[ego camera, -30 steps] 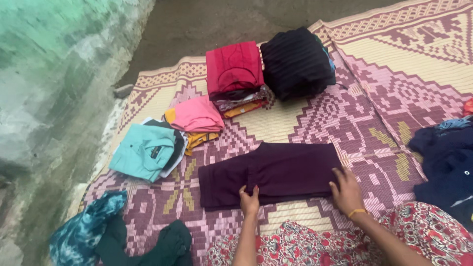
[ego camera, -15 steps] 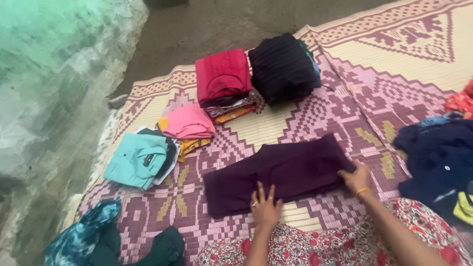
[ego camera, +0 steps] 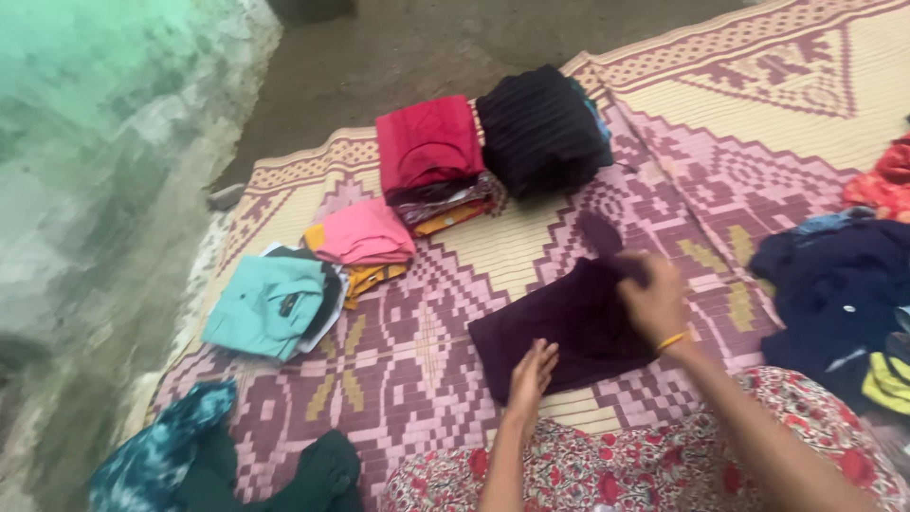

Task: The person sits on a patterned mat and folds several garments one by one, including a blue floral top, a black top, a maroon top, and two pairs of jeans. Each item is smoothed, folded into a compact rectangle, and placed into a growing stack.

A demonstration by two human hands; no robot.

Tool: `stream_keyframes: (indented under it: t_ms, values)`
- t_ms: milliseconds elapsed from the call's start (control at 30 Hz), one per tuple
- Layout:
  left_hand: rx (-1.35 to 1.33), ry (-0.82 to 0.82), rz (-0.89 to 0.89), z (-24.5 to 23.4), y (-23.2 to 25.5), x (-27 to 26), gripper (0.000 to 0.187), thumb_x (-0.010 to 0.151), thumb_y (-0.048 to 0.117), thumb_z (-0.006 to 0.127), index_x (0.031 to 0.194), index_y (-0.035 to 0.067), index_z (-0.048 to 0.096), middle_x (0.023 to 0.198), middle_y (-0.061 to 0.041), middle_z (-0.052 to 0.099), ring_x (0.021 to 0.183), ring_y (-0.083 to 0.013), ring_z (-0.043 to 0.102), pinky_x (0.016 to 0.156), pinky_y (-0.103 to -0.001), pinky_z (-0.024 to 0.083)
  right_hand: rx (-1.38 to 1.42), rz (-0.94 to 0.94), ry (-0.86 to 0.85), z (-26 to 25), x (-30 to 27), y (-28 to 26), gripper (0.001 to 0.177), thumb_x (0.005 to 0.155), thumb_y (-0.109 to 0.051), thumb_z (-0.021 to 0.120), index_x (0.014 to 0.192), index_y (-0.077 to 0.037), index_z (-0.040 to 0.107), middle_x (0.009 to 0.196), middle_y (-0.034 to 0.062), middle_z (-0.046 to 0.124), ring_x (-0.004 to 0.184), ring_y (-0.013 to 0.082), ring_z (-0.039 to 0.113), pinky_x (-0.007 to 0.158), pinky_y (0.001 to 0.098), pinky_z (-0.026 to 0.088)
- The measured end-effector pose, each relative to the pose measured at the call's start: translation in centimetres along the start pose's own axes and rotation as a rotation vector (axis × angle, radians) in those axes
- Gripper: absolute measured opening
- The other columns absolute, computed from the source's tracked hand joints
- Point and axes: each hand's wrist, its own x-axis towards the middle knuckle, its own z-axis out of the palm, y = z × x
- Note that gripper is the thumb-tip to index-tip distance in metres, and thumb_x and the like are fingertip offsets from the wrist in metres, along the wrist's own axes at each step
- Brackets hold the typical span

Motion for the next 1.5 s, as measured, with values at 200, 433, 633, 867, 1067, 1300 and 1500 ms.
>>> stream_keyframes:
  t_ms: [200, 433, 633, 867, 1067, 1300, 1500]
  values:
    - [-0.128, 0.195, -0.228, -3.7, 3.9, -4.8, 0.097, 0.093, 0.078, 0.028, 0.163, 0.012, 0.023, 0.162, -0.016, 0.039, 0.149, -0.0296, 0.038, 0.122, -0.05, 0.024, 0.172, -0.003, -0.53, 9.5, -10.3, -8.4, 0.059, 0.071, -0.01, 0.077, 0.128, -0.01, 0.066, 0.126, 0.0125, 0.066, 0.12, 0.0304, 0.059, 0.106, 0.0424, 0.043]
    - [-0.032, 0.418, -0.081, -5.3, 1.9, -3.6, 0.089, 0.094, 0.054, 0.062, 0.162, 0.018, 0.018, 0.167, -0.009, 0.032, 0.156, -0.0261, 0.029, 0.126, -0.049, 0.021, -0.079, 0.074, -0.724, 10.4, -14.0, 0.7, 0.05, 0.092, -0.038, 0.07, 0.137, -0.018, 0.062, 0.15, 0.0077, 0.056, 0.144, 0.0245, 0.05, 0.123, 0.0383, 0.038]
    - [0.251, 0.592, -0.094, -7.4, 0.5, 1.2, 0.074, 0.094, 0.046, 0.054, 0.161, 0.021, 0.035, 0.166, -0.008, 0.038, 0.15, -0.028, 0.04, 0.122, -0.047, 0.034, -0.622, 0.032, -0.768, 8.8, -10.0, 7.6, 0.065, 0.1, -0.055, 0.04, 0.159, -0.032, 0.025, 0.17, 0.0076, 0.016, 0.156, 0.0285, 0.018, 0.122, 0.0524, 0.024]
    - [0.431, 0.601, -0.182, -7.7, -1.8, 1.1, 0.105, 0.076, 0.05, 0.09, 0.152, 0.0, 0.038, 0.151, -0.019, 0.053, 0.137, -0.0316, 0.054, 0.116, -0.042, 0.044, -0.747, 0.099, -0.997, 8.7, -11.4, 8.7, 0.072, 0.101, -0.062, 0.032, 0.162, -0.041, -0.001, 0.173, 0.0031, -0.006, 0.158, 0.0281, -0.001, 0.122, 0.0603, 0.017]
    - [0.123, 0.481, -0.202, -7.5, 0.9, 0.3, 0.085, 0.067, 0.028, 0.087, 0.141, -0.001, 0.054, 0.134, -0.018, 0.069, 0.12, -0.029, 0.068, 0.106, -0.041, 0.052, -0.396, 0.383, -0.763, 8.1, -10.4, 9.9, 0.069, 0.096, -0.058, 0.055, 0.158, -0.042, 0.029, 0.173, 0.0111, 0.008, 0.154, 0.0342, 0.026, 0.122, 0.0449, 0.034]
    - [0.194, 0.415, -0.086, -5.8, 5.1, -0.8, 0.086, 0.071, 0.021, 0.086, 0.146, 0.008, 0.044, 0.134, -0.012, 0.066, 0.122, -0.0256, 0.065, 0.108, -0.039, 0.049, -0.467, 0.72, -0.667, 5.9, -8.0, 7.0, 0.097, 0.086, -0.055, 0.075, 0.163, -0.015, 0.031, 0.157, 0.0147, 0.048, 0.144, 0.0305, 0.052, 0.119, 0.0426, 0.047]
    - [0.641, 0.283, 0.208, -2.6, 13.8, -1.0, 0.062, 0.073, 0.015, 0.086, 0.128, 0.011, 0.058, 0.125, -0.01, 0.072, 0.111, -0.0219, 0.069, 0.099, -0.037, 0.052, -0.193, 0.198, -0.533, 6.6, -1.2, 2.0, 0.112, 0.07, -0.043, 0.088, 0.158, -0.017, 0.023, 0.167, 0.0077, 0.023, 0.154, 0.0272, 0.026, 0.126, 0.0416, 0.022]
